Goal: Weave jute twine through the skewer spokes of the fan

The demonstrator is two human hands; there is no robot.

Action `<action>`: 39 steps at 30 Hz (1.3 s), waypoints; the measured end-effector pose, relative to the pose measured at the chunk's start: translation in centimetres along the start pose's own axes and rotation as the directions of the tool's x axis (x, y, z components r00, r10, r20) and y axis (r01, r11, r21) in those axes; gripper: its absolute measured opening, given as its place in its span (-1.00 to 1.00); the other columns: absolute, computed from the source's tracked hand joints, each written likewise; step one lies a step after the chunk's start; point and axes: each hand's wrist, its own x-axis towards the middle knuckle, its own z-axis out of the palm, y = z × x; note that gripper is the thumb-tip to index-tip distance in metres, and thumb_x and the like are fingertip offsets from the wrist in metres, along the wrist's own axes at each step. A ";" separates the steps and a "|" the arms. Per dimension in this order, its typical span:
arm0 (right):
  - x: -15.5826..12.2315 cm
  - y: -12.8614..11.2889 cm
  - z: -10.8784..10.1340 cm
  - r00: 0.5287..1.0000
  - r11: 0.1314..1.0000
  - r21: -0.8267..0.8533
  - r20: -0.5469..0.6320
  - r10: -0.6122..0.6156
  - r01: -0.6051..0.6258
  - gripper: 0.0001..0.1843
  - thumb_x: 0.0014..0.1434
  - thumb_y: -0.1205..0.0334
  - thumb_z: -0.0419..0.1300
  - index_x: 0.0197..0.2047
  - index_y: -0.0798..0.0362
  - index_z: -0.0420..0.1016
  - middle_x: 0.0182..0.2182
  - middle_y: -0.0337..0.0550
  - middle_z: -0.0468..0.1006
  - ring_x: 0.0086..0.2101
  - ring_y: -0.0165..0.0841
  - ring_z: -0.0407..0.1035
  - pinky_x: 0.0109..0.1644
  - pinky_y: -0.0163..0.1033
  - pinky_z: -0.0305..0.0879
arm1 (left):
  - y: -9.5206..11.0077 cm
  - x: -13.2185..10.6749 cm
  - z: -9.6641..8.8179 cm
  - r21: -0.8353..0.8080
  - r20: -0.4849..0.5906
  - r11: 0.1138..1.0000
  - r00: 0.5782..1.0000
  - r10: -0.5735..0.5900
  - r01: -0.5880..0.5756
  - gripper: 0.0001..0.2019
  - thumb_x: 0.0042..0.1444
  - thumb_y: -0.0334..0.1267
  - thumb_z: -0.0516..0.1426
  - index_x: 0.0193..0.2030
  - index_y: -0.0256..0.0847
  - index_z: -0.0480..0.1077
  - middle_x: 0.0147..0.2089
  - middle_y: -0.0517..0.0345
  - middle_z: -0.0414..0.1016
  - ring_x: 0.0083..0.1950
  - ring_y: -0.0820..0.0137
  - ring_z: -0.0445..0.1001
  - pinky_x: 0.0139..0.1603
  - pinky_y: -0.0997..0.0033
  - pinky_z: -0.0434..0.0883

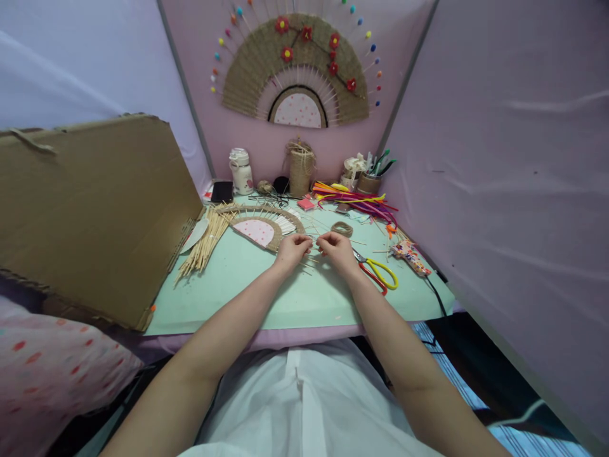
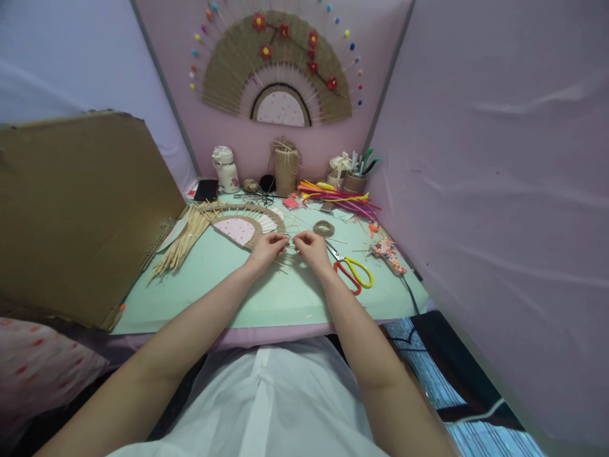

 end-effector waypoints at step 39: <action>-0.1 0.4 0.2 0.986 0.949 -0.286 -0.064 -0.155 0.130 -0.87 0.01 0.18 0.07 -0.46 0.05 0.35 -0.55 -0.23 0.45 -0.50 -0.39 0.29 -0.36 -0.29 0.20 | 1.4 0.1 -2.0 0.578 0.043 0.743 0.922 0.386 -0.338 -0.82 0.10 -0.27 0.05 -0.43 -0.19 0.45 -0.39 0.05 0.48 -0.31 0.30 0.38 -0.21 0.38 0.26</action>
